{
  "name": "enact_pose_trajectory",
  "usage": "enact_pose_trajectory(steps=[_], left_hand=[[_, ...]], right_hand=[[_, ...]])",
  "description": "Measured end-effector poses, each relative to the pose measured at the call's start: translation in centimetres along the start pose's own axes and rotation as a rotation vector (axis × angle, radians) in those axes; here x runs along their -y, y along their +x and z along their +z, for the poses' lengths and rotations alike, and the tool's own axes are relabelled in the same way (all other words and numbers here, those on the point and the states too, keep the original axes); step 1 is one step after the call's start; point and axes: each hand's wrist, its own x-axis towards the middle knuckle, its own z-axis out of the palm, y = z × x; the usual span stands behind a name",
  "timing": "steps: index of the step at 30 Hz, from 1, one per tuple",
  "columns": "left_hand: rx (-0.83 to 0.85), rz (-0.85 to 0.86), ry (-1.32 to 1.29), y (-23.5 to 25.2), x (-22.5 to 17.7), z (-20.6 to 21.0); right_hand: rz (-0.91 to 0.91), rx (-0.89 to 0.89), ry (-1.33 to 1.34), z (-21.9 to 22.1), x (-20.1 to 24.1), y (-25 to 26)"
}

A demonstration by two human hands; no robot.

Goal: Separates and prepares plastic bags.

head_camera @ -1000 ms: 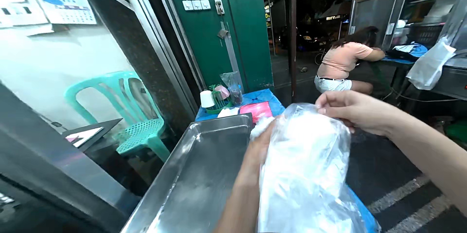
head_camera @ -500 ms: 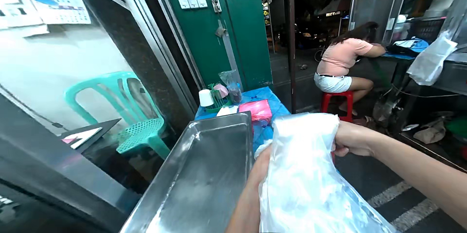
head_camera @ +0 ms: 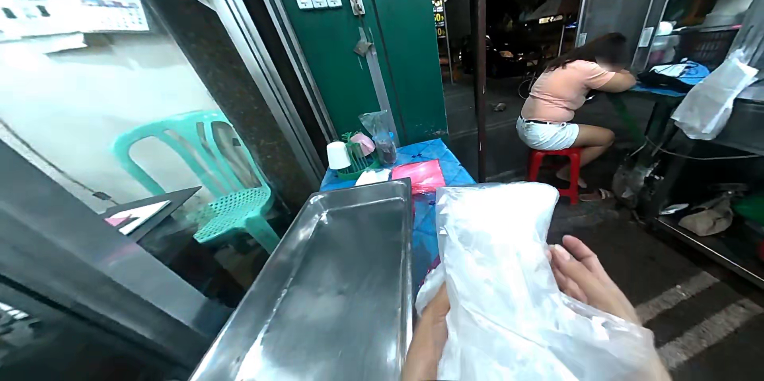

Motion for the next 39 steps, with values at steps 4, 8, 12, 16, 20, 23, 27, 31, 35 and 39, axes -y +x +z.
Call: enact_pose_trajectory(steps=[4, 8, 12, 16, 20, 23, 27, 31, 35, 39], left_hand=[[-0.177, 0.059, 0.141, 0.2, 0.3, 1.1], [-0.322, 0.065, 0.574, 1.0, -0.4, -0.3], [-0.033, 0.299, 0.899, 2.7, -2.3, -2.5], [0.099, 0.242, 1.027, 3.7, -7.5, 0.0], [0.266, 0.385, 0.819, 6.4, -7.9, 0.3], [0.126, 0.143, 0.655, 5.0, -6.4, -0.6], [0.190, 0.290, 0.696, 3.7, -2.8, -4.5], [0.255, 0.219, 0.923, 4.0, -6.3, -1.3], [0.199, 0.413, 0.806, 5.5, -8.1, 0.3], [0.142, 0.382, 0.745, 5.0, -6.7, 1.4]], right_hand=[[-0.330, 0.130, -0.025, 0.4, -3.5, -2.0], [-0.466, 0.137, -0.309, -0.6, -4.4, -0.9], [-0.462, 0.295, -0.594, -3.1, -2.3, 0.8], [-0.462, 0.322, -0.767, -3.0, 0.4, 5.1], [-0.395, 0.511, -0.690, -0.7, 1.2, 7.8], [-0.483, 0.533, -0.623, -0.4, -1.1, 7.2], [-0.520, 0.568, -0.603, -3.0, -4.8, 6.5], [-0.501, 0.617, -0.735, -4.6, -3.9, 7.1], [-0.529, 0.567, -0.652, -1.0, -0.3, 7.3], [-0.649, 0.417, -0.646, 0.4, -2.2, 6.1]])
